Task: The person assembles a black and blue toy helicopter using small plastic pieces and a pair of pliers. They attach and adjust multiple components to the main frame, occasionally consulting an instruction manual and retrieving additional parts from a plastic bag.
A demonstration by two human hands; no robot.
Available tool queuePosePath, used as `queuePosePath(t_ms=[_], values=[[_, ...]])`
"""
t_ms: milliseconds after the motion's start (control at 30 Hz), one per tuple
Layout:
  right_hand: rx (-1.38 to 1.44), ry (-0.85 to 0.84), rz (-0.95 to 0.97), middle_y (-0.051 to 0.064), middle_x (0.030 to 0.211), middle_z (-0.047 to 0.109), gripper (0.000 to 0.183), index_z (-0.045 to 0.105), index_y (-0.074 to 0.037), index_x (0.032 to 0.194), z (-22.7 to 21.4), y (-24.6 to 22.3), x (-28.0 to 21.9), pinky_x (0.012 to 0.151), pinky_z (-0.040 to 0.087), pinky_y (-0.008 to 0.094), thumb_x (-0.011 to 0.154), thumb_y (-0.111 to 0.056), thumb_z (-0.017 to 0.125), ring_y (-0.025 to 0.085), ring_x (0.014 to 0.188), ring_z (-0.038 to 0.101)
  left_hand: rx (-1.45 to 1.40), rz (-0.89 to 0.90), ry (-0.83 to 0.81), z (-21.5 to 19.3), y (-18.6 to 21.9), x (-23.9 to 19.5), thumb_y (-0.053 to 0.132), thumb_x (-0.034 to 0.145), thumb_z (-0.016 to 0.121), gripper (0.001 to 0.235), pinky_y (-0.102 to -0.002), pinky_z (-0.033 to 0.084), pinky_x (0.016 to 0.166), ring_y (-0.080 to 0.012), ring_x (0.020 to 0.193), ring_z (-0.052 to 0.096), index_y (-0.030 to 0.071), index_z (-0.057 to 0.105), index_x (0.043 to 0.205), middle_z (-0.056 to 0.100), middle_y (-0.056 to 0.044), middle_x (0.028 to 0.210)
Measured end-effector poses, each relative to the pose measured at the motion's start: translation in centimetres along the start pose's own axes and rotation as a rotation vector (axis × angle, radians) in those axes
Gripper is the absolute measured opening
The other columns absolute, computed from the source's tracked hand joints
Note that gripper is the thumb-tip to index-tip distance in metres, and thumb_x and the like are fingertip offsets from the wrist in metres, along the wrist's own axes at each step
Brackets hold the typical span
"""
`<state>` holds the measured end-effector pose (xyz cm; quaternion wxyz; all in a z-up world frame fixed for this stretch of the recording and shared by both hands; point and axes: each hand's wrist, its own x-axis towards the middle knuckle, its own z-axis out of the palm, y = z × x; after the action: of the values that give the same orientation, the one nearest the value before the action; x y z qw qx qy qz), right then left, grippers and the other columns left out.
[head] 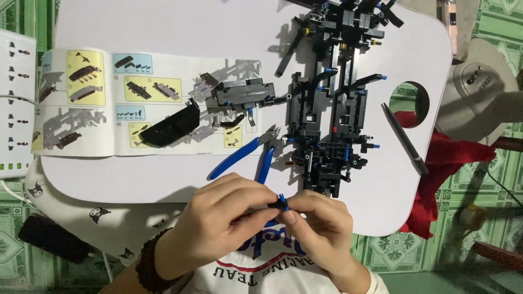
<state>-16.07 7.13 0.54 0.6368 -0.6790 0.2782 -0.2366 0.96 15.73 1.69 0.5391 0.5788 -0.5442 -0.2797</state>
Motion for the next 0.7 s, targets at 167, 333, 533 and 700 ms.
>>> queuePosePath(t_ms=[167, 333, 533, 700], values=[[0.006, 0.04, 0.023, 0.01, 0.066, 0.066, 0.009, 0.065, 0.006, 0.083, -0.6, 0.4, -0.2, 0.047, 0.044, 0.018, 0.074, 0.004, 0.063, 0.011, 0.051, 0.055, -0.139, -0.121, -0.045, -0.7, 0.5, 1.6, -0.004, 0.078, 0.055, 0.034, -0.021, 0.058, 0.058, -0.0168, 0.07, 0.067, -0.007, 0.05, 0.112, 0.068, -0.016, 0.093], [0.089, 0.081, 0.092, 0.01, 0.064, 0.067, 0.008, 0.065, 0.004, 0.082, -1.5, 0.9, -0.5, 0.037, 0.04, 0.015, 0.075, 0.001, 0.065, 0.008, 0.041, 0.051, -0.203, -0.315, -0.263, -1.2, 1.7, 3.6, 0.004, 0.078, 0.057, 0.031, -0.02, 0.051, 0.057, -0.0114, 0.067, 0.061, 0.001, 0.058, 0.109, 0.068, -0.006, 0.087], [0.151, 0.029, 0.126, 0.009, 0.065, 0.066, 0.008, 0.066, 0.004, 0.082, -2.3, 1.1, -0.5, 0.038, 0.037, 0.017, 0.077, -0.002, 0.064, 0.008, 0.043, 0.049, -0.191, -0.442, -0.366, 0.1, 0.9, 3.6, 0.011, 0.078, 0.062, 0.016, -0.02, 0.045, 0.048, -0.008, 0.059, 0.058, 0.009, 0.066, 0.094, 0.067, 0.0, 0.078], [0.16, -0.017, 0.097, 0.009, 0.068, 0.065, 0.006, 0.064, 0.003, 0.08, -2.7, 1.3, -0.4, 0.044, 0.038, 0.019, 0.076, -0.001, 0.065, 0.01, 0.048, 0.049, -0.269, -0.383, -0.324, 0.4, 0.4, 3.1, 0.006, 0.078, 0.063, 0.009, -0.021, 0.041, 0.047, -0.0094, 0.054, 0.052, 0.003, 0.064, 0.087, 0.064, -0.003, 0.07]])
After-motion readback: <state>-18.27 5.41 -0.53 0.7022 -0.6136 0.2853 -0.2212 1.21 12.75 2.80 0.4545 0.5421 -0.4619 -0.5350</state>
